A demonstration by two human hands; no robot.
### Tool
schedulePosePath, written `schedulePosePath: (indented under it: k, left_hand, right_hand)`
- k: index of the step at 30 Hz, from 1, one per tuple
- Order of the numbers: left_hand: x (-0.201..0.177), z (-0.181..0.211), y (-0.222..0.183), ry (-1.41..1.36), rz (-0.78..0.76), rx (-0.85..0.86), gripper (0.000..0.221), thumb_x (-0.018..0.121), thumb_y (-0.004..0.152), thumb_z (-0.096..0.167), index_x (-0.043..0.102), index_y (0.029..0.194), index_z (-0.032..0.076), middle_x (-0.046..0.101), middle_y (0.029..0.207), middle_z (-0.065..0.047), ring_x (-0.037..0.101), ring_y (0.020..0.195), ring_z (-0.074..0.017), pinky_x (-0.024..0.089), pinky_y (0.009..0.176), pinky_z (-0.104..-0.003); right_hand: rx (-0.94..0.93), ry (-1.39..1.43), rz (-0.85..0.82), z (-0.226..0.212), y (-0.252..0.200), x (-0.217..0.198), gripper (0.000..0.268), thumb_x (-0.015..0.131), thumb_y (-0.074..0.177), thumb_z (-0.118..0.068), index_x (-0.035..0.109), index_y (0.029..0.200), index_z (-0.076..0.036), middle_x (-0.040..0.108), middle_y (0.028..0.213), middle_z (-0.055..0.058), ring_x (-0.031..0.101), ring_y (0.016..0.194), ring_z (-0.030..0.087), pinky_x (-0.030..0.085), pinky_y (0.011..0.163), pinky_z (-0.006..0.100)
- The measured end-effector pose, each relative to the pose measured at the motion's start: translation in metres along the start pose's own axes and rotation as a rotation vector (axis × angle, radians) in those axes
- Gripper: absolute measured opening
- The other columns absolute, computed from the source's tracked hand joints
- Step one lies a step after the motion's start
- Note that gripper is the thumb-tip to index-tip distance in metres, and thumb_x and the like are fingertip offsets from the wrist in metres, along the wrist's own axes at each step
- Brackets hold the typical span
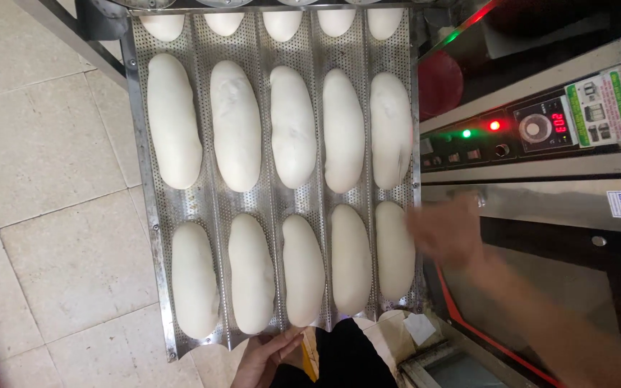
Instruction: Scoring long loaves of dough on cooling rack trays using a razor tool before baking.
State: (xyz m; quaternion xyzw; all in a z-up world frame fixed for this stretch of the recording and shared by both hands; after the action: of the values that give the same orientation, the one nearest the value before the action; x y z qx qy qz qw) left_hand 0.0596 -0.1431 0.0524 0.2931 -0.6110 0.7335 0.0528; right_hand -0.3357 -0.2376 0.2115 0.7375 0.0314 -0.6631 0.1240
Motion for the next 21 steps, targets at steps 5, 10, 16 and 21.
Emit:
schedulePosePath:
  k: [5, 10, 16, 21]
  left_hand:
    - [0.002, 0.000, 0.013, 0.037, 0.005, 0.037, 0.066, 0.074, 0.078, 0.001, 0.048, 0.138, -0.003, 0.072, 0.118, -0.023, 0.074, 0.106, -0.0287, 0.061, 0.091, -0.036]
    - [0.076, 0.038, 0.029, 0.047, -0.203, 0.229, 0.045, 0.076, 0.087, 0.008, 0.064, 0.122, -0.018, 0.074, 0.114, -0.023, 0.075, 0.103, -0.0283, 0.060, 0.093, -0.038]
    - [0.122, 0.085, 0.036, 0.016, -0.302, 0.406, 0.041, 0.073, 0.082, 0.006, 0.063, 0.121, -0.003, 0.072, 0.115, -0.013, 0.073, 0.102, -0.0248, 0.060, 0.094, -0.039]
    - [0.104, 0.076, 0.058, 0.099, -0.258, 0.352, 0.043, 0.077, 0.090, 0.020, 0.069, 0.118, -0.011, 0.075, 0.110, -0.015, 0.073, 0.101, -0.0215, 0.060, 0.090, -0.033]
  right_hand:
    - [-0.081, 0.113, 0.270, -0.034, -0.029, -0.031, 0.020, 0.088, 0.074, -0.009, 0.075, 0.086, -0.016, 0.074, 0.096, -0.002, 0.064, 0.079, 0.015, 0.037, 0.086, 0.040]
    - [-0.109, 0.295, 0.416, -0.087, 0.035, -0.037, 0.019, 0.089, 0.083, -0.005, 0.073, 0.090, -0.013, 0.073, 0.100, 0.000, 0.063, 0.082, 0.014, 0.037, 0.087, 0.036]
    - [-0.284, 0.428, 0.493, -0.177, 0.130, 0.004, 0.018, 0.089, 0.083, -0.003, 0.074, 0.090, -0.011, 0.074, 0.098, 0.000, 0.063, 0.081, 0.012, 0.038, 0.089, 0.035]
    - [-0.367, 0.405, 0.555, -0.204, 0.179, 0.042, 0.019, 0.091, 0.084, -0.005, 0.074, 0.090, -0.011, 0.075, 0.098, -0.001, 0.060, 0.078, 0.013, 0.037, 0.087, 0.035]
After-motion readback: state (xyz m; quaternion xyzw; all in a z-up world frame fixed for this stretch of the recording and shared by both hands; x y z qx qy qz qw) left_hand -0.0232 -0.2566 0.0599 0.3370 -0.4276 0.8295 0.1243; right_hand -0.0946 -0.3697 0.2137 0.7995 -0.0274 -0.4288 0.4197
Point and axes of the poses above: each hand's wrist, its own y-axis towards the middle knuckle, its own x-axis out of the palm, z = x × y, the point moved 2 cm from there along y, towards the middle knuckle
